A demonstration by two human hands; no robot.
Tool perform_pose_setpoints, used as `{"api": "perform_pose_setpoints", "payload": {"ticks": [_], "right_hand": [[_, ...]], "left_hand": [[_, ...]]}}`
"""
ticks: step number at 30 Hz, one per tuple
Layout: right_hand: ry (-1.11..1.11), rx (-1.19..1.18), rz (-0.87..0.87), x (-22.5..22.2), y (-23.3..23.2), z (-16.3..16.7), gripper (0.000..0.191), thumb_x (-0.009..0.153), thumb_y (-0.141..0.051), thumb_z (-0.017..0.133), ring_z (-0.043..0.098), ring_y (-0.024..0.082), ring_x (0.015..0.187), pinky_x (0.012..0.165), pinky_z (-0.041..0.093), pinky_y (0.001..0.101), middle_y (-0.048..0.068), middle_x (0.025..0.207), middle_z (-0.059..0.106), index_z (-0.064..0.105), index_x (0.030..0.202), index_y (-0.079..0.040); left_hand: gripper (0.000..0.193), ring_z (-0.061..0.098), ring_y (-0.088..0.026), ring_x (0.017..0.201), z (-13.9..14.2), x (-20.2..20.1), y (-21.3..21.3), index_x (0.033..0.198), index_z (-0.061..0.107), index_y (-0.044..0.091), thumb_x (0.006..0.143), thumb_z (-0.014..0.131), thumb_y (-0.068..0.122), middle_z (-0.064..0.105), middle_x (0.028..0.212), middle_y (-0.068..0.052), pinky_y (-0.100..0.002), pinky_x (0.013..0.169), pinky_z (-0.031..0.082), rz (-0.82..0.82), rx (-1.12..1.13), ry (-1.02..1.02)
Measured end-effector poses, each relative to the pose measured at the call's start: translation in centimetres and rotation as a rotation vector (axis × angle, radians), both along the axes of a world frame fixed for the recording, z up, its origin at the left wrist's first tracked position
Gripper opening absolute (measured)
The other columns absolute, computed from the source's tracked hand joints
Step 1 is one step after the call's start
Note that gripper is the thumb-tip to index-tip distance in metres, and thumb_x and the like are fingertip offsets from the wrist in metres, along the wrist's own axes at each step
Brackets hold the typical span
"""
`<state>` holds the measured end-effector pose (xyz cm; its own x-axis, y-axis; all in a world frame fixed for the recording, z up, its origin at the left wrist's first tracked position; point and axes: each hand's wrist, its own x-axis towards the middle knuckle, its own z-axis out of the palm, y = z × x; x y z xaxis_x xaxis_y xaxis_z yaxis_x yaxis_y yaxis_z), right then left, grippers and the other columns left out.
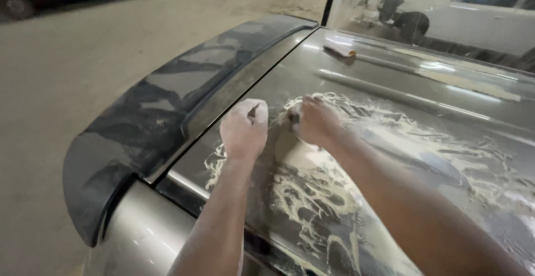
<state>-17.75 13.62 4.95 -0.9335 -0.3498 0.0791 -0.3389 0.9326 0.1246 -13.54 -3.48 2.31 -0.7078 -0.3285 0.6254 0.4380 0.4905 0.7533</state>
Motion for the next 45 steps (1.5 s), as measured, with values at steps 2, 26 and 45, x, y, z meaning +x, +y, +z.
{"api": "perform_pose_setpoints", "payload": {"ticks": [2, 26, 45], "right_hand": [[0.024, 0.308, 0.017, -1.8, -0.2, -0.7, 0.037, 0.101, -0.034, 0.059, 0.053, 0.028, 0.141, 0.126, 0.043, 0.0424, 0.012, 0.136, 0.066, 0.079, 0.115, -0.006], [-0.129, -0.210, 0.187, 6.3, 3.1, -2.8, 0.050, 0.083, -0.056, 0.069, 0.035, 0.036, 0.145, 0.114, 0.033, 0.0510, 0.015, 0.158, 0.043, 0.075, 0.124, -0.027], [-0.083, -0.326, 0.008, 7.4, 1.2, -2.7, 0.030, 0.095, -0.044, 0.070, 0.053, 0.025, 0.128, 0.117, 0.042, 0.0428, 0.005, 0.133, 0.061, 0.076, 0.111, -0.019]], "left_hand": [[0.016, 0.070, -0.024, 0.067, 0.1, 0.2, 0.0, 0.094, 0.078, 0.012, 0.090, 0.068, 0.024, 0.074, 0.080, -0.009, -0.037, 0.067, 0.054, 0.013, 0.025, -0.093], [0.016, 0.072, -0.020, 0.068, -1.7, -1.2, 0.4, 0.092, 0.077, 0.011, 0.090, 0.068, 0.024, 0.075, 0.078, -0.008, -0.034, 0.069, 0.055, -0.054, 0.017, -0.047], [0.015, 0.072, -0.021, 0.069, -1.0, -0.8, 0.7, 0.090, 0.077, 0.009, 0.090, 0.068, 0.022, 0.075, 0.079, -0.008, -0.036, 0.068, 0.055, -0.075, 0.020, -0.011]]}}
